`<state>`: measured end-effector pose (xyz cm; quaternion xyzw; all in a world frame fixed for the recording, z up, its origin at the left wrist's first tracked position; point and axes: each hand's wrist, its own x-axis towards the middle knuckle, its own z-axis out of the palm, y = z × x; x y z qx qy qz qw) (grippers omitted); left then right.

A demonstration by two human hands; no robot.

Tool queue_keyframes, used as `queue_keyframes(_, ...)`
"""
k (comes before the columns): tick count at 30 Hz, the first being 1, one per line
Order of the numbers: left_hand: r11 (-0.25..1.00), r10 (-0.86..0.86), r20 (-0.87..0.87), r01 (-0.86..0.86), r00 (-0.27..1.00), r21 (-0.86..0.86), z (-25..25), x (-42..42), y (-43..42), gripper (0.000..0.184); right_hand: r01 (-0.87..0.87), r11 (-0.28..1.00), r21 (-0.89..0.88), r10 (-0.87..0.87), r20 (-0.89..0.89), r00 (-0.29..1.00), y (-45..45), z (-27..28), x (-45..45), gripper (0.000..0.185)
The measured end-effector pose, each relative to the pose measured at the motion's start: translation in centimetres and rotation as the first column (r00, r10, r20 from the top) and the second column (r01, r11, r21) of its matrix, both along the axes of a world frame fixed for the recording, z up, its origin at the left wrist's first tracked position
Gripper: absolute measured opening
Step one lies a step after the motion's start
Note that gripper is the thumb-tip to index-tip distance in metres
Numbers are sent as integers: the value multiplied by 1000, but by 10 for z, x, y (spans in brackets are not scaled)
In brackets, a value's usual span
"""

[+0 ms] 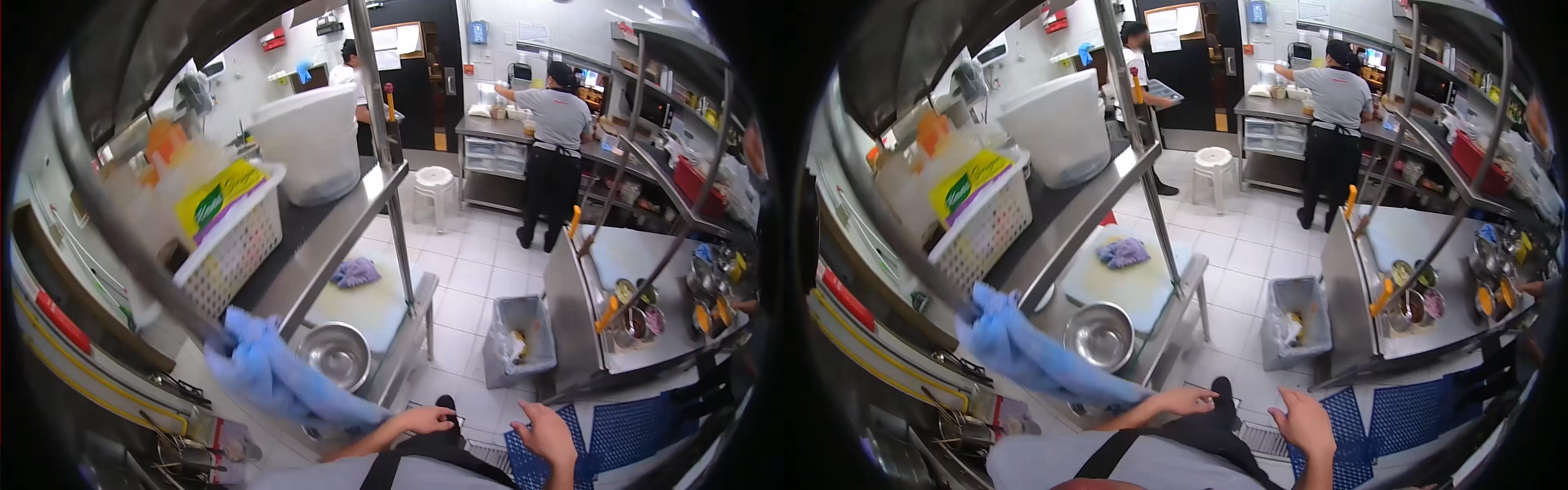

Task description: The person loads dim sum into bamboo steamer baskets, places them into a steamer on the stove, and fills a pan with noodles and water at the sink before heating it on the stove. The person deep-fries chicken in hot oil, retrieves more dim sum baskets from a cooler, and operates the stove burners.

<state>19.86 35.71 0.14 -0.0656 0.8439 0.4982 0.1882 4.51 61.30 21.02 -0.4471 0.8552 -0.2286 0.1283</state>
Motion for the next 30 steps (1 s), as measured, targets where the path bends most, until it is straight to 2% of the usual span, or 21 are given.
queue_keyframes(2, 993, 75, -24, -72, 997, 92, 23, -21, -18, 58, -162, 986, 28, 161, 57, 985, -49, -10, -23, 48)
queue_keyframes(3, 981, 114, -48, -105, 992, 164, 30, -35, -31, 57, -151, 989, -1, 150, 67, 986, -72, -9, -36, 48)
queue_keyframes(5, 962, 216, -26, -209, 976, 174, 49, -60, -56, 55, -297, 952, 72, 270, 256, 928, -116, -11, -51, 51)
queue_keyframes(6, 916, 305, 57, -309, 951, 256, 78, -64, -63, 54, -423, 905, 47, 382, 351, 855, -134, -17, -69, 55)
queue_keyframes(7, 851, 390, 133, -412, 911, 327, 102, -74, -75, 53, -433, 901, 23, 398, 352, 847, -151, -23, -89, 55)
queue_keyframes(9, 827, 430, 71, -424, 900, 368, 80, -82, -98, 53, -540, 833, 121, 466, 374, 802, -185, -29, -123, 59)
queue_keyframes(10, 797, 443, 49, -418, 895, 436, 60, -82, -108, 52, -552, 800, 235, 457, 357, 814, -207, -19, -140, 60)
queue_keyframes(11, 769, 452, 78, -433, 889, 470, 42, -77, -118, 51, -579, 786, 216, 488, 357, 796, -229, -16, -156, 60)
queue_keyframes(13, 627, 503, 115, -454, 857, 633, 37, -67, -128, 52, -636, 720, 276, 569, 290, 770, -275, -15, -192, 59)
queue_keyframes(15, 261, 596, 302, -535, 744, 804, 48, -57, -126, 54, -717, 674, 181, 668, 265, 695, -330, -20, -218, 57)
queue_keyframes(16, 142, 619, 354, -544, 701, 827, 55, -55, -126, 54, -745, 655, 124, 709, 240, 663, -360, -17, -228, 56)
queue_keyframes(17, 94, 648, 371, -554, 665, 827, 65, -55, -135, 54, -776, 628, 67, 750, 213, 626, -391, -12, -237, 55)
queue_keyframes(18, 56, 677, 383, -564, 628, 824, 74, -63, -143, 54, -786, 618, 3, 771, 190, 607, -417, 6, -238, 46)
queue_keyframes(19, 41, 712, 378, -572, 591, 819, 79, -71, -150, 53, -825, 565, -14, 814, 173, 554, -445, 11, -238, 46)
queue_keyframes(21, 14, 784, 354, -585, 509, 811, 84, -96, -163, 53, -797, 427, -427, 903, 237, 358, -495, 12, -240, 37)
queue_keyframes(23, -12, 853, 320, -598, 413, 802, 88, -124, -179, 53, -799, 263, -541, 961, 223, 165, -538, 18, -235, 31)
queue_keyframes(24, -25, 886, 298, -606, 354, 795, 91, -139, -188, 53, -815, 238, -529, 950, 303, 81, -553, 24, -236, 29)
queue_keyframes(25, -35, 913, 275, -613, 302, 789, 95, -154, -198, 53, -786, 126, -605, 975, 221, -15, -571, 14, -236, 27)
queue_keyframes(27, -70, 957, 227, -613, 181, 787, 101, -188, -209, 53, -839, 56, -542, 942, 307, -135, -594, 35, -248, 26)
queue_keyframes(28, -90, 972, 204, -615, 117, 784, 102, -204, -214, 53, -851, -35, -525, 932, 291, -218, -607, 39, -253, 26)
queue_keyframes(30, -134, 986, 167, -608, -2, 782, 106, -233, -222, 53, -819, -86, -567, 874, 351, -335, -635, 45, -260, 23)
